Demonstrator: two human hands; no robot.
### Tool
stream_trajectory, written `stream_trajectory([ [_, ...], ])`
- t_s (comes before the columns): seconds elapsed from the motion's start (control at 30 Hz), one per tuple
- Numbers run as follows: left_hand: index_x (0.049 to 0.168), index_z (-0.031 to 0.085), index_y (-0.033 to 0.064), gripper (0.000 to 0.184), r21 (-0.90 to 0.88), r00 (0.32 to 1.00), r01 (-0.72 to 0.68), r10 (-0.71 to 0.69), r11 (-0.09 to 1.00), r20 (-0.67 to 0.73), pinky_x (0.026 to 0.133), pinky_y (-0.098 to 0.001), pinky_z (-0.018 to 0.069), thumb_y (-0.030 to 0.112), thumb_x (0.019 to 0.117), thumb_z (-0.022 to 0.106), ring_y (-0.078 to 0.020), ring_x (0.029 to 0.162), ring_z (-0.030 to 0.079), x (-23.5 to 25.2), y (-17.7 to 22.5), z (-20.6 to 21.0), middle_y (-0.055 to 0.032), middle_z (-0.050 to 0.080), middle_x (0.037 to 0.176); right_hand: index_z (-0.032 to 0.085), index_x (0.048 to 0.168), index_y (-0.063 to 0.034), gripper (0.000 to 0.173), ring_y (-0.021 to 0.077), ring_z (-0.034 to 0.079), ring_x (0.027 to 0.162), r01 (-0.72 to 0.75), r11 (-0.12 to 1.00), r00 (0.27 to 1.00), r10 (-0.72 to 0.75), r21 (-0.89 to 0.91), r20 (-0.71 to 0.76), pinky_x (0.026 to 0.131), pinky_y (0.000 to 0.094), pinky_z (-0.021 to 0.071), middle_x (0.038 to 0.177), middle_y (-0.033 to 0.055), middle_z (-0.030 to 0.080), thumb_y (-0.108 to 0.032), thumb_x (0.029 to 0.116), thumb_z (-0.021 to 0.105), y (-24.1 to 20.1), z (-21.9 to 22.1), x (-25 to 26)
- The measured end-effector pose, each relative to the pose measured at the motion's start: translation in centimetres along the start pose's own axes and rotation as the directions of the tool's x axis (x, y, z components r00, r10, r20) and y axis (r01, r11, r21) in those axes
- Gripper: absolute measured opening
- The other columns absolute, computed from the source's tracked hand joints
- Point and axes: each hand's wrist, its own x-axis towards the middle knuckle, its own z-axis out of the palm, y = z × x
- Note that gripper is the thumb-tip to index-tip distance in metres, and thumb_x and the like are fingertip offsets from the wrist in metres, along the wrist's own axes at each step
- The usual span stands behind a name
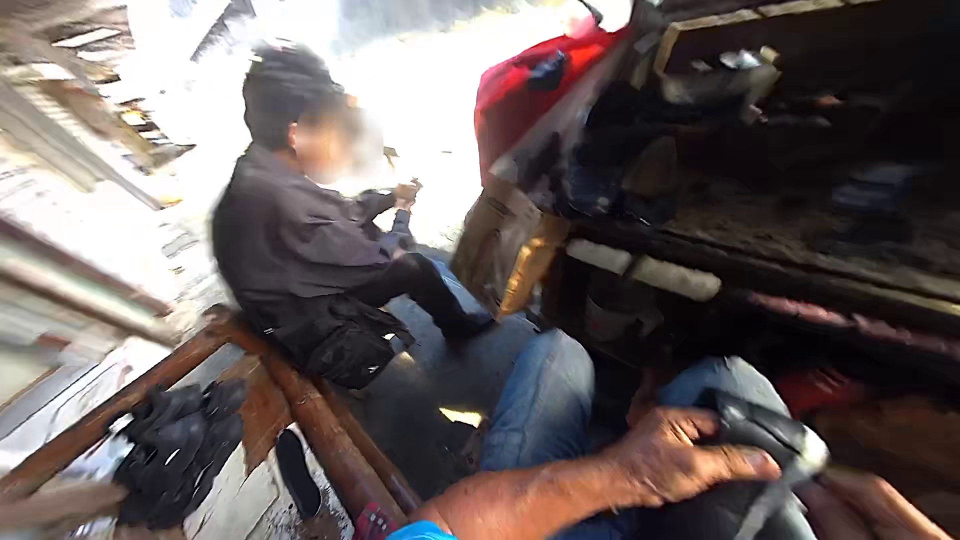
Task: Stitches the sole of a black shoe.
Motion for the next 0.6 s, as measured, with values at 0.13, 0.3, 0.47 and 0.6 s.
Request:
stream_trajectory([
  [0.13, 0.100, 0.071, -0.0047, 0.009, -0.037, 0.995, 0.097, -0.097, 0.995, -0.011, 0.084, -0.0358, 0.0607, 0.001, 0.0947, 0.066, -0.0156, 0.086, 0.072, -0.2, 0.3, 0.2, -0.0119, 0.074, 0.092, 0.068, 0.102, -0.0084, 0.028, 0.0055, 0.058, 0.065, 0.028, 0.998, 0.985, -0.036, -0.048, -0.171, 0.060, 0.0298, 0.0503, 0.074, 0.0004, 0.062, -0.031, 0.1051, 0.051, 0.6, 0.8, -0.9],
  [0.3, 0.109, 0.073, 0.0033, 0.015, 0.003, 0.995, 0.098, -0.098, 0.995, 0.026, 0.084, -0.0409, 0.0613, 0.010, 0.0961, 0.069, -0.0191, 0.092, 0.071, -0.4, -1.3, -0.3, -0.0109, 0.074, 0.101, 0.069, 0.103, -0.0129, 0.017, 0.0061, 0.057, 0.056, 0.001, 0.999, 0.985, -0.007, -0.035, -0.170, 0.051, 0.0306, 0.0489, 0.067, -0.0047, 0.061, -0.022, 0.1031, 0.054, 0.5, 0.8, -0.9],
  [0.47, 0.112, 0.071, 0.0026, 0.016, -0.029, 0.996, 0.083, -0.082, 0.996, 0.035, 0.087, -0.0397, 0.0608, 0.008, 0.0976, 0.067, -0.0182, 0.094, 0.071, -0.4, -1.2, -0.4, -0.0107, 0.073, 0.103, 0.070, 0.108, -0.0102, 0.019, 0.0083, 0.060, 0.062, 0.048, 0.999, 0.986, -0.046, 0.012, -0.161, 0.055, 0.0331, 0.0511, 0.074, -0.0027, 0.065, -0.019, 0.1052, 0.054, 1.4, 1.0, -1.0],
  [0.6, 0.112, 0.071, 0.0025, 0.016, -0.020, 0.996, 0.060, -0.058, 0.998, 0.064, 0.087, -0.0382, 0.0605, 0.007, 0.0978, 0.067, -0.0175, 0.094, 0.071, -0.4, -1.2, -0.5, -0.0101, 0.073, 0.103, 0.071, 0.112, -0.0090, 0.019, 0.0067, 0.061, 0.064, 0.051, 0.999, 0.984, -0.048, 0.016, -0.173, 0.056, 0.0305, 0.0516, 0.076, -0.0030, 0.066, -0.019, 0.1058, 0.055, 1.8, 1.0, -1.3],
])
